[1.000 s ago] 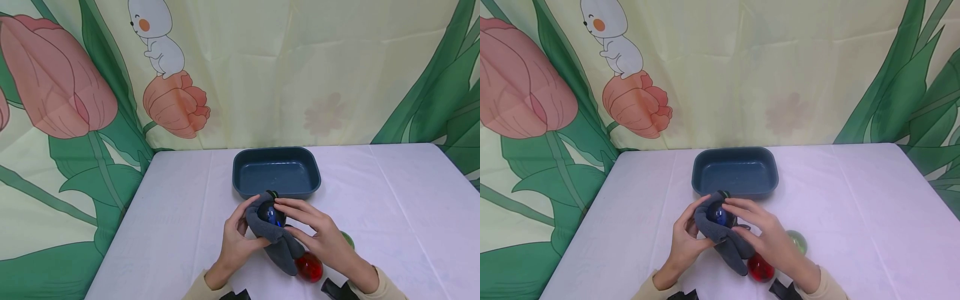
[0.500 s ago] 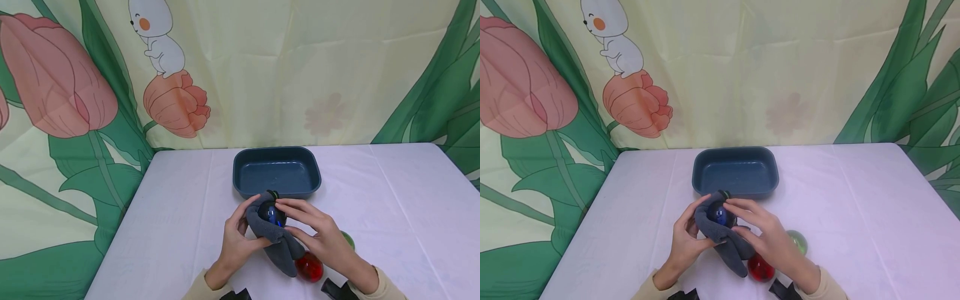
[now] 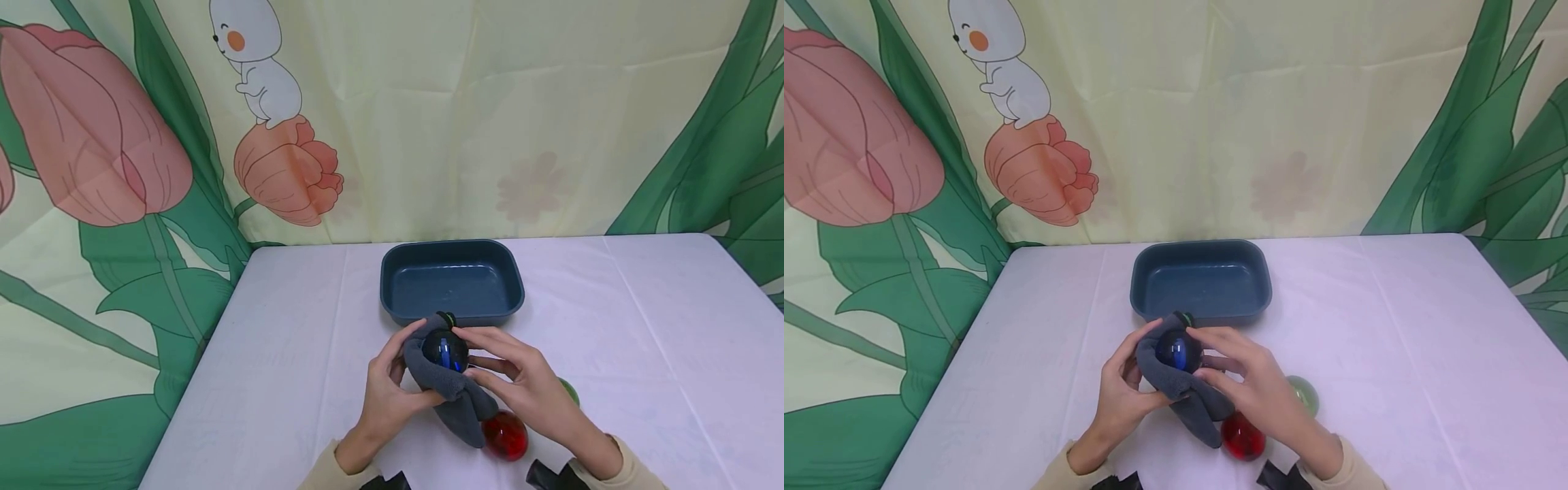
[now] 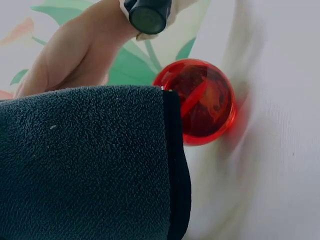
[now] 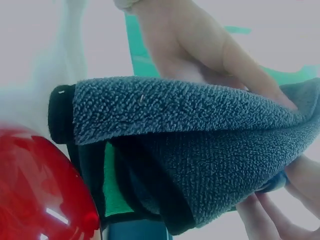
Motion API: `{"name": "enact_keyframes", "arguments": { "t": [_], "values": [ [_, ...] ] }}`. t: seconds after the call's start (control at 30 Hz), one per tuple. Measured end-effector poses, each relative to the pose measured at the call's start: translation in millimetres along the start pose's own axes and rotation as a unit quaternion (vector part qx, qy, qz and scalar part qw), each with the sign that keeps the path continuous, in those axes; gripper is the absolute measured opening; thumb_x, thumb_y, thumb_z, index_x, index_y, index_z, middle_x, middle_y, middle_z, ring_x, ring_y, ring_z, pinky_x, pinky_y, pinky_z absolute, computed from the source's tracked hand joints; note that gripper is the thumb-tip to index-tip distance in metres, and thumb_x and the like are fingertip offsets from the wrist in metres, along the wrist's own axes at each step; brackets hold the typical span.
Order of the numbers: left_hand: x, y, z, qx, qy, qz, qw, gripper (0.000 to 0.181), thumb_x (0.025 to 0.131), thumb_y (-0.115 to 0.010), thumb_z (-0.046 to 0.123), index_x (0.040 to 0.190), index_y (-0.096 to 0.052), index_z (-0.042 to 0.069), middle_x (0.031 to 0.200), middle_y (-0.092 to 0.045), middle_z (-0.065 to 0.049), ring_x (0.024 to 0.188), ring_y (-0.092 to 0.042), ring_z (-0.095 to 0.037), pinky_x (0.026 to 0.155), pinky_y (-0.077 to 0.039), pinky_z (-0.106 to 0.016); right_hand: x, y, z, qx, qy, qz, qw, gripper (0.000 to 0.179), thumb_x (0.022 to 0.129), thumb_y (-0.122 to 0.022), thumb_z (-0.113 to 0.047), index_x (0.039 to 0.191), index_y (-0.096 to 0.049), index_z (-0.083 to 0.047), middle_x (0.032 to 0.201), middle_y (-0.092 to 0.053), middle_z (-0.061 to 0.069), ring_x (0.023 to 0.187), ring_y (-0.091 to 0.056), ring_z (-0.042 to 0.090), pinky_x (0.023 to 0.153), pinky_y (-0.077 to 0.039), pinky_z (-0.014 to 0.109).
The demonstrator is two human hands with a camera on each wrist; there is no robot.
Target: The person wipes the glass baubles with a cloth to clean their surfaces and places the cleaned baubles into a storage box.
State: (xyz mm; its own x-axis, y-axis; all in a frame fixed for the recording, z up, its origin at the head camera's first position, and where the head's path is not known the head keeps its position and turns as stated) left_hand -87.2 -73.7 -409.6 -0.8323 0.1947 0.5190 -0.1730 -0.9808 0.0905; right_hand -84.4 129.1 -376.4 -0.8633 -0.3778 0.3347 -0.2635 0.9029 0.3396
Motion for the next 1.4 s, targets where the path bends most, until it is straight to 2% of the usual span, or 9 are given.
{"name": "enact_keyframes", "arguments": {
  "t": [0.1,0.2,0.4,0.53,0.63,0.93,1.23,1.4],
  "values": [
    [0.0,0.5,-0.8,-0.007,-0.001,0.002,1.0000,0.078,0.074,-0.083,-0.004,0.143,-0.048,0.004,0.127,-0.063,-0.020,0.116,-0.064,-0.020,0.102,-0.051,-0.031,0.2,0.6,-0.5,-0.013,-0.005,-0.003,0.9999,0.054,0.088,-0.072,-0.002,0.139,-0.058,-0.014,0.134,-0.061,0.010,0.120,-0.060,0.011,0.087,-0.058,0.031],
    [0.4,1.8,-1.9,-0.013,-0.003,0.003,0.9999,0.078,0.074,-0.083,-0.005,0.143,-0.048,0.004,0.127,-0.064,-0.020,0.115,-0.064,-0.020,0.102,-0.051,-0.031,0.6,1.7,-0.8,-0.048,0.001,-0.004,0.9988,0.059,0.085,-0.075,-0.001,0.139,-0.058,-0.017,0.135,-0.060,0.005,0.121,-0.060,0.014,0.087,-0.058,0.033],
    [0.5,2.5,-2.5,-0.022,-0.006,-0.001,0.9997,0.078,0.074,-0.082,-0.007,0.143,-0.047,0.003,0.128,-0.063,-0.021,0.117,-0.063,-0.020,0.102,-0.051,-0.032,0.7,4.0,-2.7,-0.112,0.050,0.004,0.9924,0.073,0.073,-0.081,0.008,0.138,-0.059,-0.019,0.136,-0.058,0.001,0.123,-0.057,0.008,0.090,-0.054,0.020],
    [0.3,1.7,-1.5,-0.022,-0.008,-0.006,0.9997,0.077,0.074,-0.082,-0.006,0.143,-0.047,0.003,0.128,-0.063,-0.021,0.116,-0.064,-0.020,0.102,-0.051,-0.032,0.3,2.1,-2.8,-0.126,0.082,0.007,0.9886,0.071,0.074,-0.081,0.009,0.136,-0.061,-0.017,0.136,-0.059,0.003,0.124,-0.056,0.009,0.092,-0.051,0.015],
    [0.4,1.3,-0.8,-0.017,-0.009,-0.009,0.9998,0.077,0.075,-0.082,-0.005,0.143,-0.047,0.004,0.127,-0.064,-0.020,0.115,-0.064,-0.020,0.101,-0.052,-0.032,-0.4,1.6,-2.7,-0.130,0.087,0.008,0.9877,0.070,0.074,-0.080,0.009,0.136,-0.061,-0.017,0.135,-0.060,0.003,0.123,-0.056,0.008,0.092,-0.051,0.015],
    [0.7,1.8,-0.2,-0.003,-0.017,-0.014,0.9997,0.079,0.073,-0.084,-0.006,0.143,-0.047,0.003,0.127,-0.063,-0.020,0.112,-0.065,-0.019,0.100,-0.052,-0.031,-1.2,1.1,-2.5,-0.101,0.085,0.000,0.9912,0.066,0.078,-0.077,0.009,0.138,-0.060,-0.013,0.133,-0.060,0.005,0.122,-0.057,0.009,0.090,-0.054,0.019],
    [0.7,1.1,-1.9,-0.006,-0.024,-0.015,0.9996,0.081,0.071,-0.084,-0.008,0.143,-0.047,0.002,0.128,-0.062,-0.021,0.113,-0.064,-0.019,0.101,-0.052,-0.032,-0.4,0.9,-2.3,-0.045,0.023,-0.003,0.9987,0.058,0.085,-0.074,0.000,0.139,-0.058,-0.013,0.132,-0.062,0.008,0.115,-0.063,0.012,0.084,-0.059,0.027],
    [0.5,1.6,-2.3,-0.019,-0.020,-0.010,0.9996,0.079,0.072,-0.083,-0.008,0.142,-0.047,0.002,0.127,-0.062,-0.022,0.115,-0.063,-0.019,0.102,-0.051,-0.032,0.5,1.1,-1.4,-0.054,0.009,-0.013,0.9984,0.056,0.088,-0.072,-0.004,0.141,-0.056,-0.014,0.134,-0.061,0.010,0.116,-0.063,0.020,0.085,-0.059,0.028]
  ]
}}
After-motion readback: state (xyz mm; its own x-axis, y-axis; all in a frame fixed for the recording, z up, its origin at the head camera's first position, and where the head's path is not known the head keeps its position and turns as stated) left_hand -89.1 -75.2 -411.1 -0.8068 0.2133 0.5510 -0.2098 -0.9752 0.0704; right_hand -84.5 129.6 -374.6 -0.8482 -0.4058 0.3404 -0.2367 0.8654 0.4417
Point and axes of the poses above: each hand's wrist, its own x-axis towards the middle knuckle, its own y-axis out of the back of the hand, z = x × y, the point moved 2 cm from there along x, towards the middle knuckle
